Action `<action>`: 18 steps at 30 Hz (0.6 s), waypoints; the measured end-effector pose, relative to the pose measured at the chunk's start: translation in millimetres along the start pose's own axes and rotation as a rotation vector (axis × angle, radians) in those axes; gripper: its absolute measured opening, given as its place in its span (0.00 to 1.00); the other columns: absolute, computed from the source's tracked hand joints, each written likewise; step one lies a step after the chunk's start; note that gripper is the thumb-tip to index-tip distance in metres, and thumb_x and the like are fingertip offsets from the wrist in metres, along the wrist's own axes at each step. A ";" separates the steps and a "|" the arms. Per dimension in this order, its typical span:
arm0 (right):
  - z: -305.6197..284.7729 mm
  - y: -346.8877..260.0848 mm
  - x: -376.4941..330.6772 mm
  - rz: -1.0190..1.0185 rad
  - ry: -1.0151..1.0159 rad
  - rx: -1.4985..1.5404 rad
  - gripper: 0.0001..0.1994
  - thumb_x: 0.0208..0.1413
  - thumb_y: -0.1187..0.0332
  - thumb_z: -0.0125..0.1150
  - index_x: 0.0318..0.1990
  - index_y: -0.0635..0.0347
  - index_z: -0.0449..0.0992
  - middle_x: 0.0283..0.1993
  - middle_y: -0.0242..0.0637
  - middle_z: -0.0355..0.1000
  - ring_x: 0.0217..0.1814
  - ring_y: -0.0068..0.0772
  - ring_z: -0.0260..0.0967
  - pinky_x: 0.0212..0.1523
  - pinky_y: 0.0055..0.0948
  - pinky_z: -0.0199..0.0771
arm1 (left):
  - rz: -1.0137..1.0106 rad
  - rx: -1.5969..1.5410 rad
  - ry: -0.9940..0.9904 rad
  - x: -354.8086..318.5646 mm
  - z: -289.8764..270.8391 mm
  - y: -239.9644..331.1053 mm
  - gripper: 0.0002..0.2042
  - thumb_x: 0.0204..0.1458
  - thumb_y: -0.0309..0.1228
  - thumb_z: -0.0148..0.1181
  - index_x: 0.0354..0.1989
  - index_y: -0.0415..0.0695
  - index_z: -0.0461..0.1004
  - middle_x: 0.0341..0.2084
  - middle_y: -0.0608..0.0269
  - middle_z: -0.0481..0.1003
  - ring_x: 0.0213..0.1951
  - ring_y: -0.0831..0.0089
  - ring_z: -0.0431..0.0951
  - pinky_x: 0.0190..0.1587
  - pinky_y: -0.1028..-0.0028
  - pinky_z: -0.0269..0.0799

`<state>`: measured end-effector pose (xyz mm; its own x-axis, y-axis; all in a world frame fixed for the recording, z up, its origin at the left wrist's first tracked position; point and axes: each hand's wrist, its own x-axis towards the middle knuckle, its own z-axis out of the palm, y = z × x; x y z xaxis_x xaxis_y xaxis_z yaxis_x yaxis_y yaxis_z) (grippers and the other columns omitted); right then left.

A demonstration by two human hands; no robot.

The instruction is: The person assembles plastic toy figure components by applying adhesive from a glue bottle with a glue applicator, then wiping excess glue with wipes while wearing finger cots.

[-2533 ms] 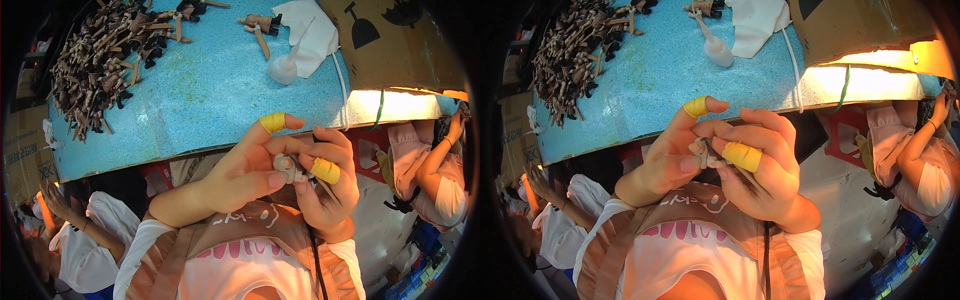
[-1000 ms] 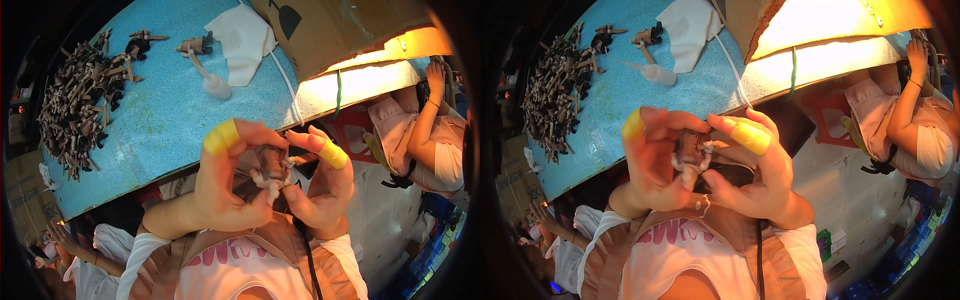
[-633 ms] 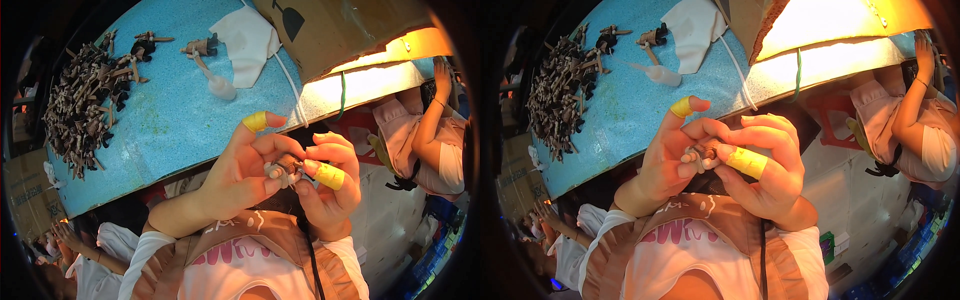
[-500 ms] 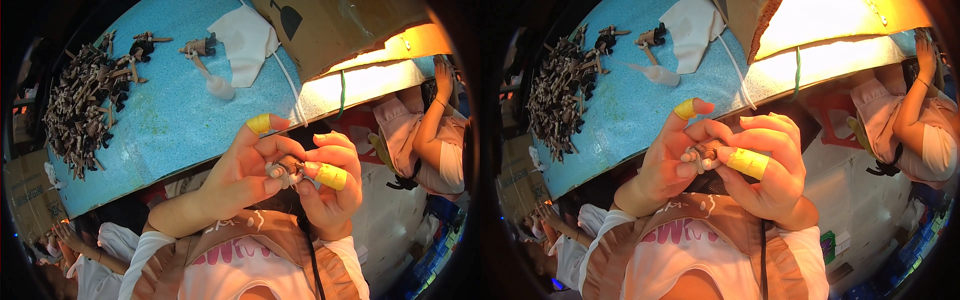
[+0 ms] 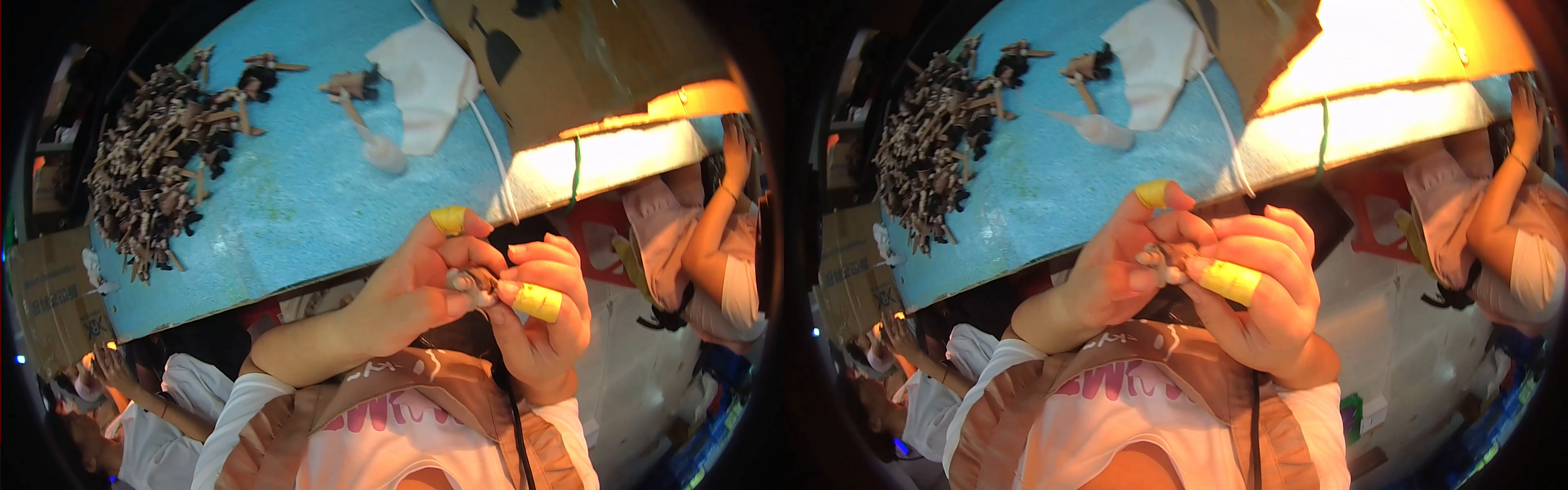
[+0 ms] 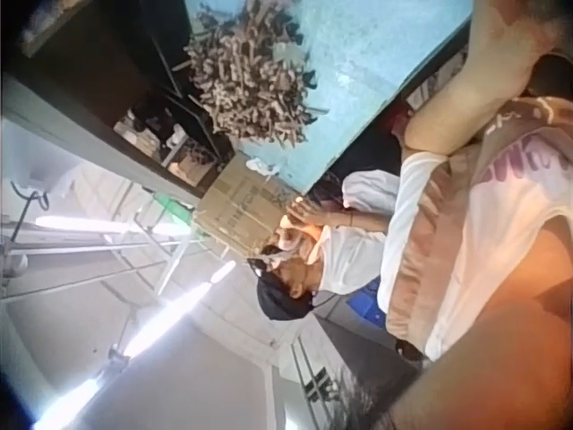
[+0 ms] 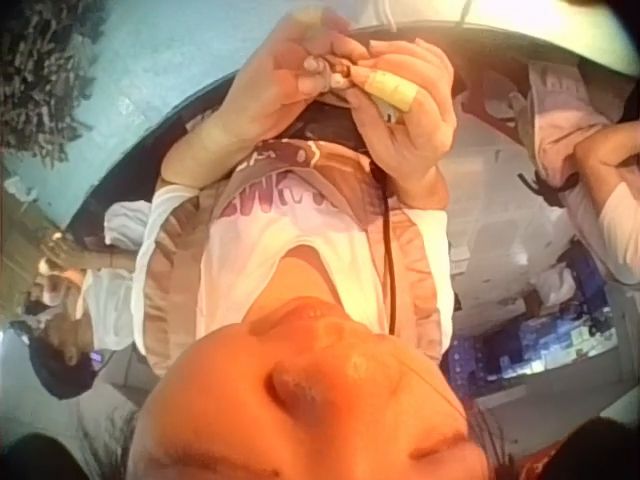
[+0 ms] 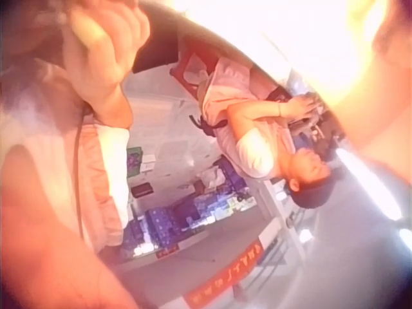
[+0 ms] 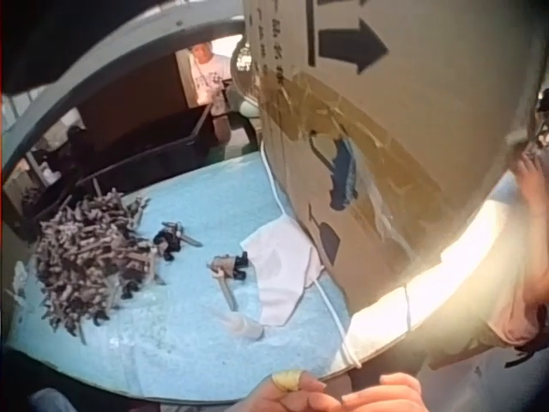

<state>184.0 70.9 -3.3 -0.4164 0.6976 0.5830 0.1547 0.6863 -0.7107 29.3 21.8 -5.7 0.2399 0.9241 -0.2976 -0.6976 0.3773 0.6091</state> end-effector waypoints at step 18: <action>27.8 14.3 2.1 0.148 -0.152 0.409 0.09 0.42 0.81 0.59 0.34 0.69 0.70 0.34 0.43 0.69 0.33 0.35 0.68 0.34 0.26 0.68 | 0.981 0.977 0.784 -10.9 -106.6 318.4 0.36 0.46 0.42 0.59 0.60 0.42 0.47 0.50 0.47 0.64 0.49 0.61 0.68 0.48 0.67 0.66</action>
<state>160.5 76.4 -23.2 -0.5478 0.7229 0.4211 -0.1313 0.4228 -0.8967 -267.4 125.3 113.1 -0.6300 0.6791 0.3766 0.3913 -0.1413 0.9093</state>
